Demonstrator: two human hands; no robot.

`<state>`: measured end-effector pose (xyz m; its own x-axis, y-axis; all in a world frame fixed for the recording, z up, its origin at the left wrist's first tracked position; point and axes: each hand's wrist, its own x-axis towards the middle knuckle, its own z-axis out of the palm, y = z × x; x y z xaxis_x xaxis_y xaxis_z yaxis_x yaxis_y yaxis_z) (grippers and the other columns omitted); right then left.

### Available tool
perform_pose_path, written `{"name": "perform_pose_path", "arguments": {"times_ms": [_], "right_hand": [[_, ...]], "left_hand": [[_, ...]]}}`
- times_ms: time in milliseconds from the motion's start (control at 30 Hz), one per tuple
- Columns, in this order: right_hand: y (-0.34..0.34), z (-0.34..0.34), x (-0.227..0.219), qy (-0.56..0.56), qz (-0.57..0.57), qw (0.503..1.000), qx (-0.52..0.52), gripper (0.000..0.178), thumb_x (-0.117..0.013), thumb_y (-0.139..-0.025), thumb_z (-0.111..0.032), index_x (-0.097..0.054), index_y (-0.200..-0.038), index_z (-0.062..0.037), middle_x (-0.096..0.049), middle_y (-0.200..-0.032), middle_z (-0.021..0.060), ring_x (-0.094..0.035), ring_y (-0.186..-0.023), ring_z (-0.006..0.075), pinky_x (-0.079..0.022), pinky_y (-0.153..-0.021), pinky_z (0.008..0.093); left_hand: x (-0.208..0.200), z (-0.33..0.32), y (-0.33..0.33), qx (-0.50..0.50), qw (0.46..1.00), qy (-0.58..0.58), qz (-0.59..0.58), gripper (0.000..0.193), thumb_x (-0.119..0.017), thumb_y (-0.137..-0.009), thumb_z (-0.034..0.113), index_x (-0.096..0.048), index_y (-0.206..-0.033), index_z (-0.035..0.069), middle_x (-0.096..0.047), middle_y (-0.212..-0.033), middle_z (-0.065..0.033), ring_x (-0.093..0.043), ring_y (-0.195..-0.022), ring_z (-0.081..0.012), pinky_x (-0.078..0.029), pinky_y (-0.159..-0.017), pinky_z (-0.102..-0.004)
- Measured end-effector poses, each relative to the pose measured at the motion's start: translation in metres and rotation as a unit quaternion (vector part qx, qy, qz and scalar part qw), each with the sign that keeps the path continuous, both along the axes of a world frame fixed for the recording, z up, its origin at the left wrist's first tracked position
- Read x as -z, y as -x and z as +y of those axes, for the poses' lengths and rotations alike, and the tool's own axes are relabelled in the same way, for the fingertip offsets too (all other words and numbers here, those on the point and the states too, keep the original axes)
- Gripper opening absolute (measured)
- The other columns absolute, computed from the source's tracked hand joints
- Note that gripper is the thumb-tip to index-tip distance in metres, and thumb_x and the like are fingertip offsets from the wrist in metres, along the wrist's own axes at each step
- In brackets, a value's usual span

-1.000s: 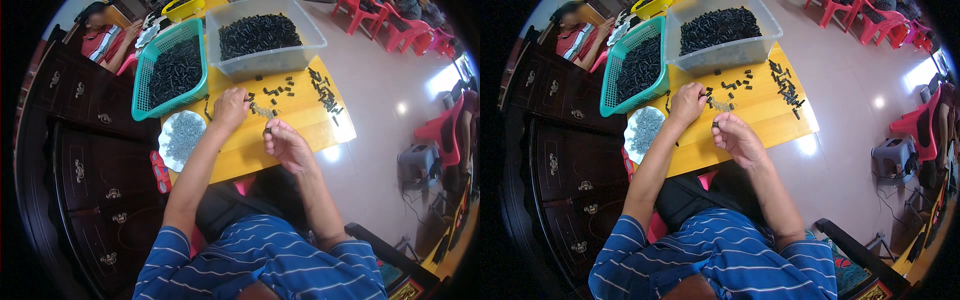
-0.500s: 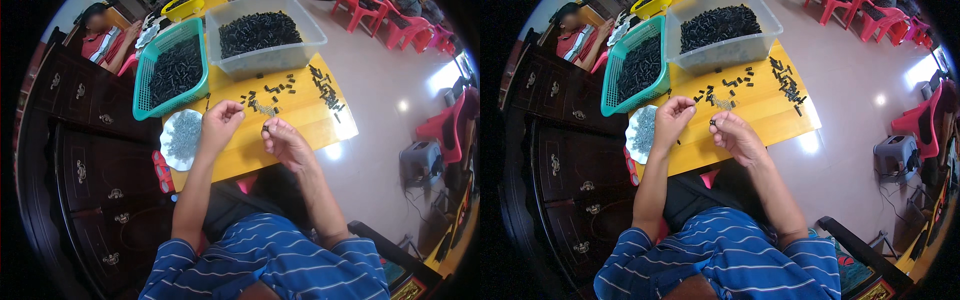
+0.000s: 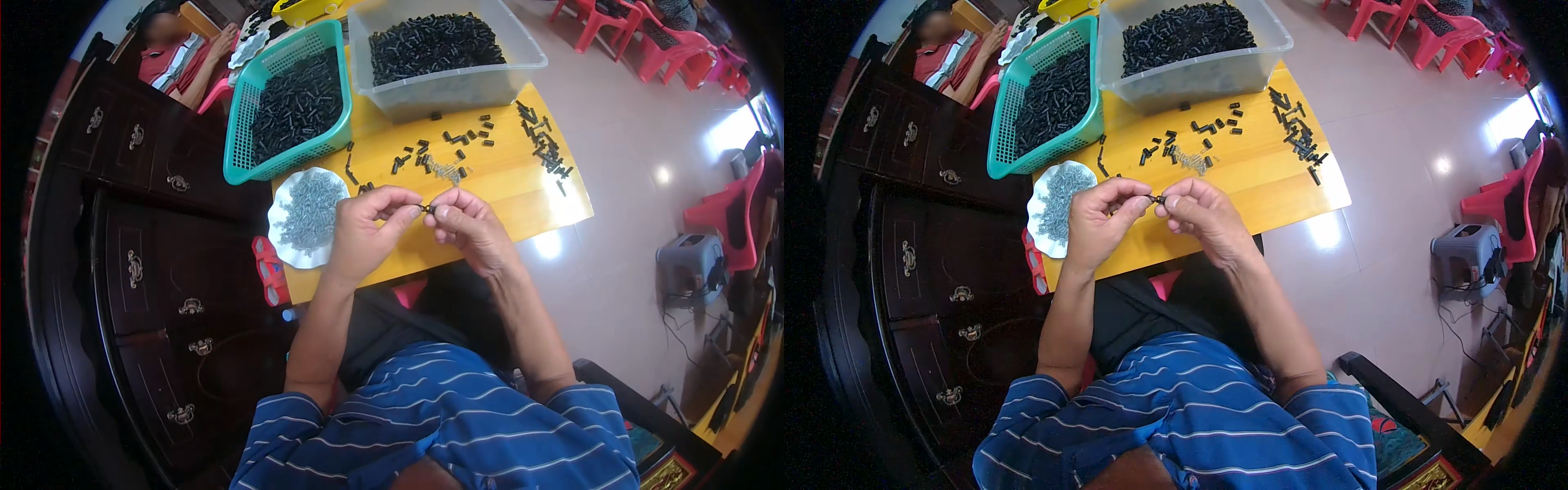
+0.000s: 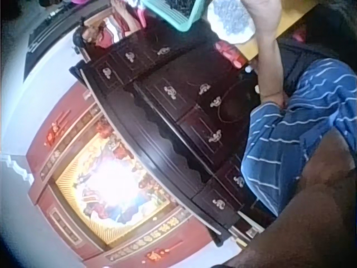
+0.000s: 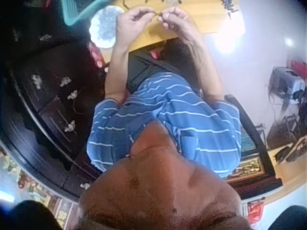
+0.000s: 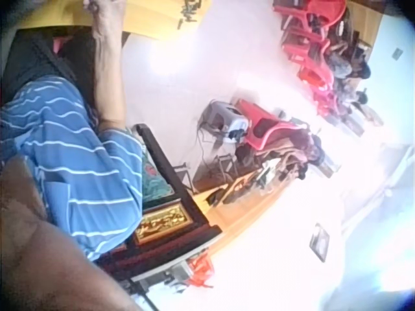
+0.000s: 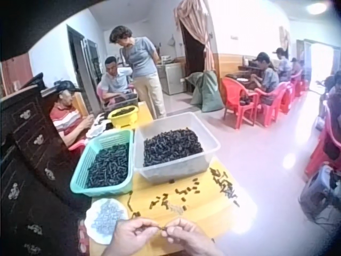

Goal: The person assembles small components by picking up metal pins and plastic caps by hand, inserting each pin into a cap, and placing the assembled pieces onto the table.

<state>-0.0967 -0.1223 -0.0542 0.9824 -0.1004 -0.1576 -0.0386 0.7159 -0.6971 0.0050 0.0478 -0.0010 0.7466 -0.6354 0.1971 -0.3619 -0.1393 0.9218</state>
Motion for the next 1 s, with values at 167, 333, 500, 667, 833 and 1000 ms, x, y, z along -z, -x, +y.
{"name": "perform_pose_path", "arguments": {"times_ms": [167, 333, 500, 667, 833, 1000], "right_hand": [[0.0, 0.001, 0.001, 0.033, -0.001, 0.999, 0.014, 0.013, -0.071, -0.097, -0.015, -0.065, -0.105, -0.007, -0.074, -0.095, 0.0062, -0.065, -0.079, 0.0087, -0.053, -0.074, 0.022], [0.0, -0.001, 0.004, 0.012, -0.001, 1.0, -0.002, 0.011, -0.071, -0.098, -0.016, -0.065, -0.103, -0.0076, -0.073, -0.094, 0.0053, -0.064, -0.076, 0.0084, -0.053, -0.072, 0.0219], [0.001, 0.0, 0.004, -0.015, -0.007, 1.0, -0.018, 0.011, -0.071, -0.098, -0.016, -0.066, -0.101, -0.0071, -0.073, -0.092, 0.0052, -0.063, -0.073, 0.0083, -0.052, -0.07, 0.0219], [-0.001, 0.006, 0.006, 0.047, 0.004, 0.999, 0.012, 0.009, -0.071, -0.097, -0.011, -0.066, -0.101, -0.0048, -0.073, -0.09, 0.0064, -0.065, -0.071, 0.0092, -0.053, -0.068, 0.0226], [0.0, 0.006, 0.01, -0.003, 0.002, 1.0, -0.02, 0.012, -0.071, -0.097, -0.015, -0.065, -0.102, -0.0057, -0.073, -0.092, 0.0058, -0.064, -0.072, 0.0093, -0.053, -0.068, 0.0228], [0.001, 0.007, 0.006, -0.112, -0.024, 0.99, -0.087, 0.014, -0.071, -0.098, -0.019, -0.065, -0.104, -0.0075, -0.073, -0.094, 0.0039, -0.065, -0.074, 0.0085, -0.054, -0.071, 0.0235]], "left_hand": [[-0.003, -0.003, 0.002, -0.001, 1.0, -0.014, -0.024, 0.012, -0.074, -0.089, 0.001, -0.075, -0.1, -0.001, -0.078, -0.087, -0.0093, -0.073, -0.077, -0.0134, -0.057, -0.072, -0.0268], [-0.003, -0.004, 0.001, 0.007, 0.999, -0.016, -0.037, 0.012, -0.073, -0.088, 0.0, -0.075, -0.1, -0.001, -0.077, -0.086, -0.0096, -0.074, -0.077, -0.0134, -0.056, -0.07, -0.0271], [-0.01, -0.005, -0.003, 0.037, 0.991, -0.039, -0.125, 0.011, -0.074, -0.086, -0.002, -0.075, -0.098, -0.001, -0.076, -0.083, -0.0085, -0.071, -0.074, -0.0125, -0.053, -0.067, -0.0252], [-0.021, -0.002, -0.014, 0.085, 0.979, -0.066, -0.176, 0.011, -0.074, -0.083, -0.002, -0.076, -0.094, 0.0, -0.076, -0.083, -0.0112, -0.073, -0.072, -0.0197, -0.053, -0.065, -0.0294], [-0.028, -0.003, -0.017, 0.135, 0.962, -0.095, -0.219, 0.009, -0.073, -0.084, 0.003, -0.076, -0.092, 0.002, -0.074, -0.084, -0.0131, -0.073, -0.075, -0.0259, -0.055, -0.069, -0.0343], [-0.027, 0.0, -0.019, 0.137, 0.976, -0.036, -0.166, 0.015, -0.074, -0.08, -0.004, -0.076, -0.093, 0.001, -0.075, -0.084, -0.0107, -0.072, -0.073, -0.0212, -0.054, -0.066, -0.0303]]}}
